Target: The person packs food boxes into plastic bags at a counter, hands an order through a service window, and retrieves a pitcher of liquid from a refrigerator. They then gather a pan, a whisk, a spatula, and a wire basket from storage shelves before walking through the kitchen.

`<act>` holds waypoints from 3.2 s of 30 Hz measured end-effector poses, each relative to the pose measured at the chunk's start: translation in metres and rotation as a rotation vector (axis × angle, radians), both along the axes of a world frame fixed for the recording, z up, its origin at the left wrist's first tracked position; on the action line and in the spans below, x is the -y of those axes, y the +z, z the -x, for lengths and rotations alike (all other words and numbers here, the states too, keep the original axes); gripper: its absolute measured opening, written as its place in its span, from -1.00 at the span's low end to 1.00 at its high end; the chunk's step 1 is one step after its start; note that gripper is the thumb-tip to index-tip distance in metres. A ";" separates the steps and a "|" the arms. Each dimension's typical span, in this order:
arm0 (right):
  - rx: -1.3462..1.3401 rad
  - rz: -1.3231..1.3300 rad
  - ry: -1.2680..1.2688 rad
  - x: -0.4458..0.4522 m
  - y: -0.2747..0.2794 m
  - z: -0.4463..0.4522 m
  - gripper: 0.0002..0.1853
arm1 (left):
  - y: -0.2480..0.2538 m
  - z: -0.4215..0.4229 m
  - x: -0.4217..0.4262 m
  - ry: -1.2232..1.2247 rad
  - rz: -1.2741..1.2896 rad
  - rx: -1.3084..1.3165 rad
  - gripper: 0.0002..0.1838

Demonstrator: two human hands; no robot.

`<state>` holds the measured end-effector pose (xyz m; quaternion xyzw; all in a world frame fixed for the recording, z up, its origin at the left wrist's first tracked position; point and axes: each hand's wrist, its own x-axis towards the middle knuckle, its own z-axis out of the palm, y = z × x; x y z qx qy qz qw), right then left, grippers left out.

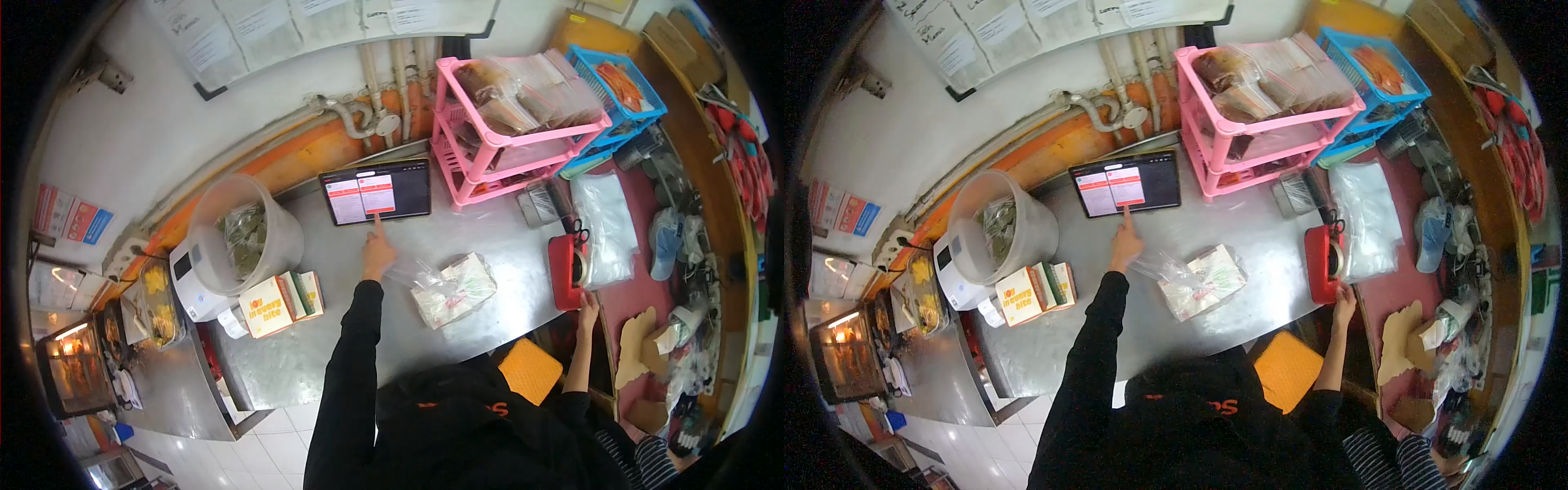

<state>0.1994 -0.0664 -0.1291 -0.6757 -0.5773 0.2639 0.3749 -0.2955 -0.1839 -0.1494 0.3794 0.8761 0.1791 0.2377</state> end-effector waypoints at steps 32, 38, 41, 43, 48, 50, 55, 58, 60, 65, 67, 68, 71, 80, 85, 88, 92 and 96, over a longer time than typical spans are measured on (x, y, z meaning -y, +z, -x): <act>-0.107 -0.113 -0.156 0.020 0.003 -0.021 -0.76 | 0.061 -0.171 0.050 -0.739 -0.083 -0.220 -0.19; -0.461 0.195 -0.041 0.000 0.026 -0.012 -0.56 | 0.030 -0.177 0.057 -0.784 -0.111 -0.491 -0.09; -0.629 -0.055 -0.077 0.016 0.012 -0.021 -0.57 | 0.025 -0.182 0.056 -0.763 -0.104 -0.530 -0.08; -0.705 -0.123 -0.140 0.032 -0.002 -0.030 -0.58 | 0.025 -0.182 0.056 -0.767 -0.139 -0.535 -0.09; -0.734 0.347 -0.447 0.042 -0.057 -0.016 -0.56 | 0.022 -0.180 0.061 -0.760 -0.322 -0.566 -0.22; -0.549 0.435 -0.519 0.053 -0.074 0.009 -0.76 | 0.030 -0.177 0.064 -0.790 -0.303 -0.495 -0.26; -0.955 0.373 -0.329 0.167 -0.047 0.049 -0.65 | 0.055 -0.183 0.095 -0.868 -0.395 -0.434 -0.36; -0.997 0.352 -0.314 0.248 -0.039 0.024 -0.62 | 0.069 -0.202 0.144 -0.948 -0.491 -0.344 -0.40; -1.147 0.293 -0.392 0.315 -0.027 -0.003 -0.61 | 0.079 -0.226 0.179 -1.029 -0.533 -0.319 -0.41; -1.113 0.061 -0.563 0.511 0.012 -0.088 -0.61 | 0.086 -0.317 0.270 -1.362 -0.659 -0.168 -0.46; -1.108 -0.033 -0.632 0.591 0.018 -0.116 -0.61 | 0.096 -0.365 0.305 -1.470 -0.658 -0.102 -0.48; -1.109 -0.094 -0.749 0.630 0.023 -0.127 -0.62 | 0.095 -0.387 0.322 -1.538 -0.682 -0.055 -0.48; -1.135 -0.261 -1.012 0.713 0.032 -0.146 -0.62 | 0.098 -0.451 0.367 -1.703 -0.688 0.010 -0.48; -1.316 -0.469 -1.189 0.791 0.012 -0.233 -0.64 | 0.125 -0.608 0.458 -2.073 -0.555 0.198 -0.44; -1.065 -0.501 -1.135 0.833 0.029 -0.370 -0.65 | 0.122 -0.726 0.485 -2.118 -0.521 0.215 -0.41; -0.951 -0.460 -1.140 0.871 0.037 -0.446 -0.65 | 0.127 -0.818 0.498 -2.136 -0.504 0.229 -0.40; -0.821 -0.428 -1.229 0.923 0.046 -0.515 -0.65 | 0.128 -0.946 0.502 -2.143 -0.644 0.187 -0.45; -0.835 -0.344 -1.366 0.965 0.023 -0.564 -0.66 | 0.121 -1.066 0.485 -2.081 -0.740 0.125 -0.45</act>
